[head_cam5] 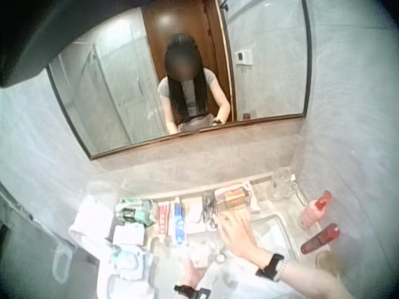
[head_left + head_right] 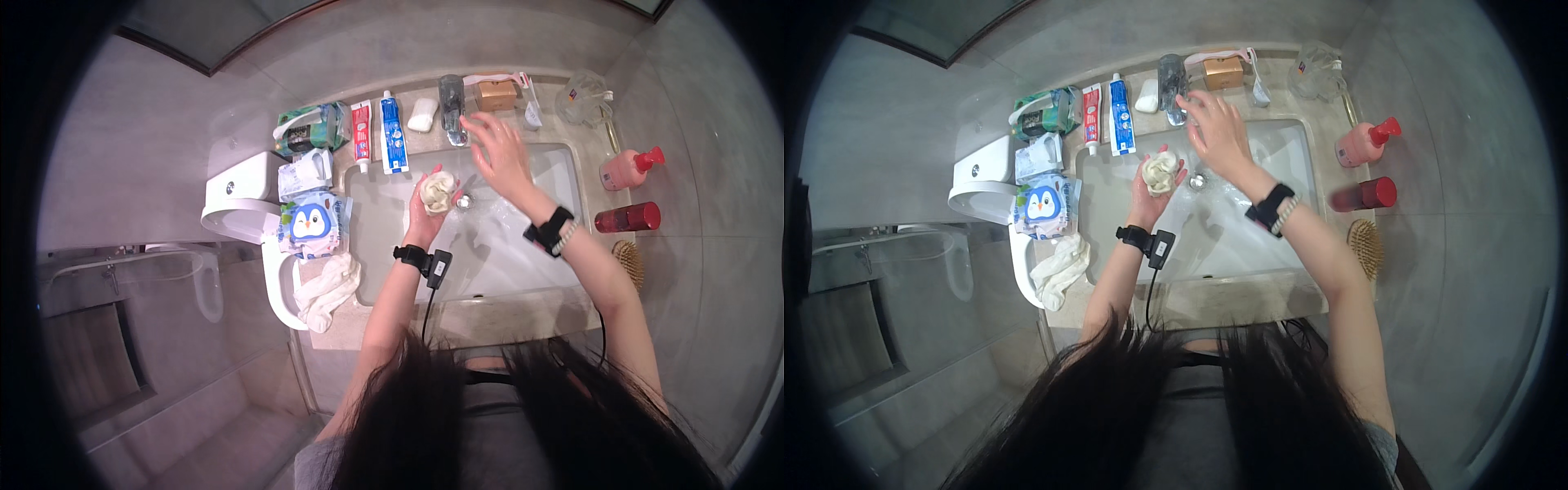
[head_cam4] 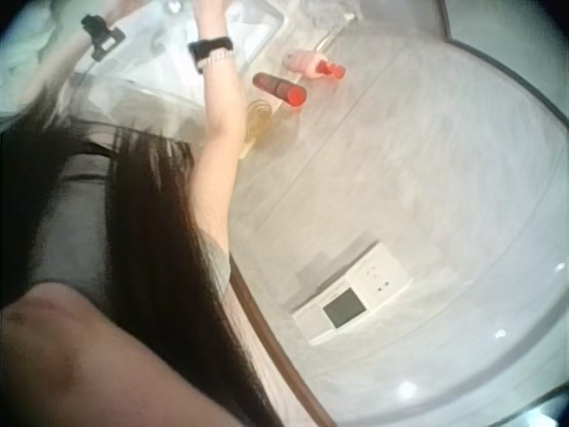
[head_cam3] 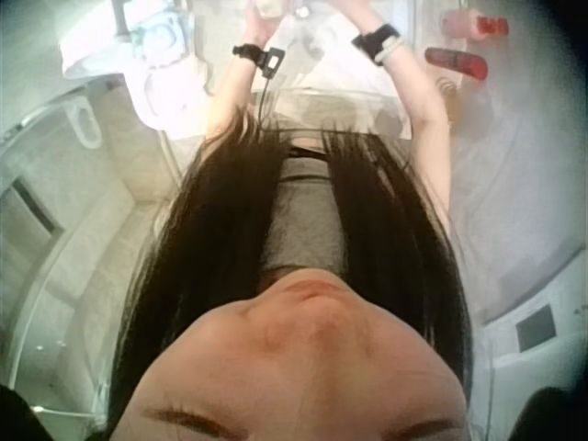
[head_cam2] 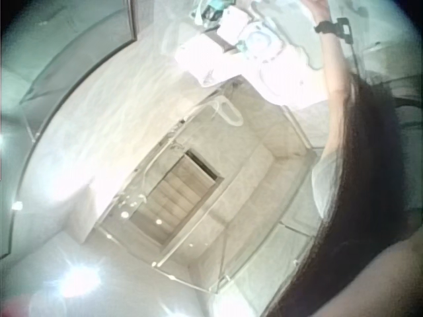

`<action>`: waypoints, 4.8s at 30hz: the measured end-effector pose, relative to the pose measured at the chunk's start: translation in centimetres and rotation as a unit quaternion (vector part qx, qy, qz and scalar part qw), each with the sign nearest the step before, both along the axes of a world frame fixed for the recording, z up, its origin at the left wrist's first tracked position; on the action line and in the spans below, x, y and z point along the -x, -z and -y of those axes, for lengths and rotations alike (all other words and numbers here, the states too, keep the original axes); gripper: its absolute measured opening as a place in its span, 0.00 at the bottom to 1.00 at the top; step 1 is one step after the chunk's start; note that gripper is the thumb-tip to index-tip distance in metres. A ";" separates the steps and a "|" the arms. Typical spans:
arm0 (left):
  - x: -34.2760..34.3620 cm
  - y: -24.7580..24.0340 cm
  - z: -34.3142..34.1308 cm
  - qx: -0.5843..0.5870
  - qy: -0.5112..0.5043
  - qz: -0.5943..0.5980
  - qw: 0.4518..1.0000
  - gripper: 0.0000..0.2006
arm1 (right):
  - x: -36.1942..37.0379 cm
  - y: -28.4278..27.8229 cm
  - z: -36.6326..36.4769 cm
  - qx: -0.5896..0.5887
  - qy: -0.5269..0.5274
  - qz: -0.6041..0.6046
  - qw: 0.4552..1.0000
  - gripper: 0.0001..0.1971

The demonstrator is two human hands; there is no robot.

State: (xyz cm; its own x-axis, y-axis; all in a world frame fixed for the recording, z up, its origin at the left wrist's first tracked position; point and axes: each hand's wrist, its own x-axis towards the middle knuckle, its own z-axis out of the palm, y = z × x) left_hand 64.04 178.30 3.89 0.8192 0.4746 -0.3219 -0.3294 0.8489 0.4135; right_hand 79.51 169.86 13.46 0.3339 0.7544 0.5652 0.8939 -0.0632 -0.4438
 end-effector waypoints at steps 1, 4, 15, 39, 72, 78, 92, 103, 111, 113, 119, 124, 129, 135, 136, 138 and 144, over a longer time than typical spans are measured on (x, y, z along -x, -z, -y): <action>-0.1 -0.6 0.5 -0.016 0.006 -0.006 1.000 0.23 | 0.8 0.9 0.8 0.001 -0.007 -0.052 0.999 0.21; -0.5 -2.0 2.1 -0.135 0.018 -0.037 0.990 0.21 | 4.7 4.0 2.5 -0.022 0.040 -0.467 0.883 0.19; -1.6 -2.5 5.6 -0.190 -0.141 -0.201 0.951 0.33 | 6.2 6.6 2.0 -0.099 -0.093 -0.773 0.620 0.14; -1.0 4.9 3.5 0.281 0.072 0.097 0.952 0.16 | 8.1 6.1 2.4 0.121 -0.100 -0.131 0.979 0.12; 0.5 4.3 3.0 0.097 0.054 -0.115 0.987 0.26 | 7.4 6.4 2.5 0.077 -0.155 -0.064 0.983 0.13; 1.1 3.7 4.8 0.043 0.041 -0.143 0.988 0.32 | 8.6 5.7 4.1 0.043 -0.060 -0.185 0.980 0.16; -3.7 0.5 8.2 -0.056 -0.132 -0.292 0.946 0.16 | 6.2 8.8 8.2 0.041 0.002 -0.486 0.873 0.26; -2.1 -4.2 10.0 -0.795 -0.100 -0.289 0.524 0.14 | 4.9 5.7 8.2 -0.007 -0.096 -0.884 0.457 0.23; -0.4 -3.3 7.6 0.178 0.019 0.028 0.983 0.33 | 10.3 2.8 6.7 -0.058 0.010 -0.296 0.953 0.07; 0.2 -2.9 7.1 0.191 0.053 0.064 0.978 0.32 | 10.6 2.5 6.7 -0.043 -0.019 -0.244 0.969 0.10; 1.0 -1.3 6.1 0.199 0.083 0.059 0.975 0.29 | 11.2 2.4 6.2 0.034 -0.050 -0.121 0.991 0.14; 2.0 0.0 5.2 0.196 0.105 0.052 0.974 0.27 | 13.4 2.1 5.8 0.005 -0.021 -0.073 0.997 0.14; 3.1 1.2 4.3 0.194 0.124 0.039 0.972 0.24 | 15.3 2.4 5.6 0.063 -0.005 -0.070 0.996 0.14; 4.2 2.1 3.6 0.145 0.150 0.019 0.978 0.22 | 17.8 2.8 4.9 0.075 0.089 -0.138 0.984 0.16; 4.2 1.9 3.9 0.121 0.158 0.007 0.980 0.22 | 18.0 2.9 4.9 0.063 0.110 -0.163 0.978 0.16; 4.4 1.3 4.7 0.073 0.174 -0.015 0.982 0.23 | 18.0 3.2 5.3 0.093 0.151 -0.129 0.976 0.16; 5.0 -0.9 7.6 0.000 0.155 -0.069 0.986 0.18 | 15.7 3.6 7.0 -0.045 0.269 -0.212 0.938 0.21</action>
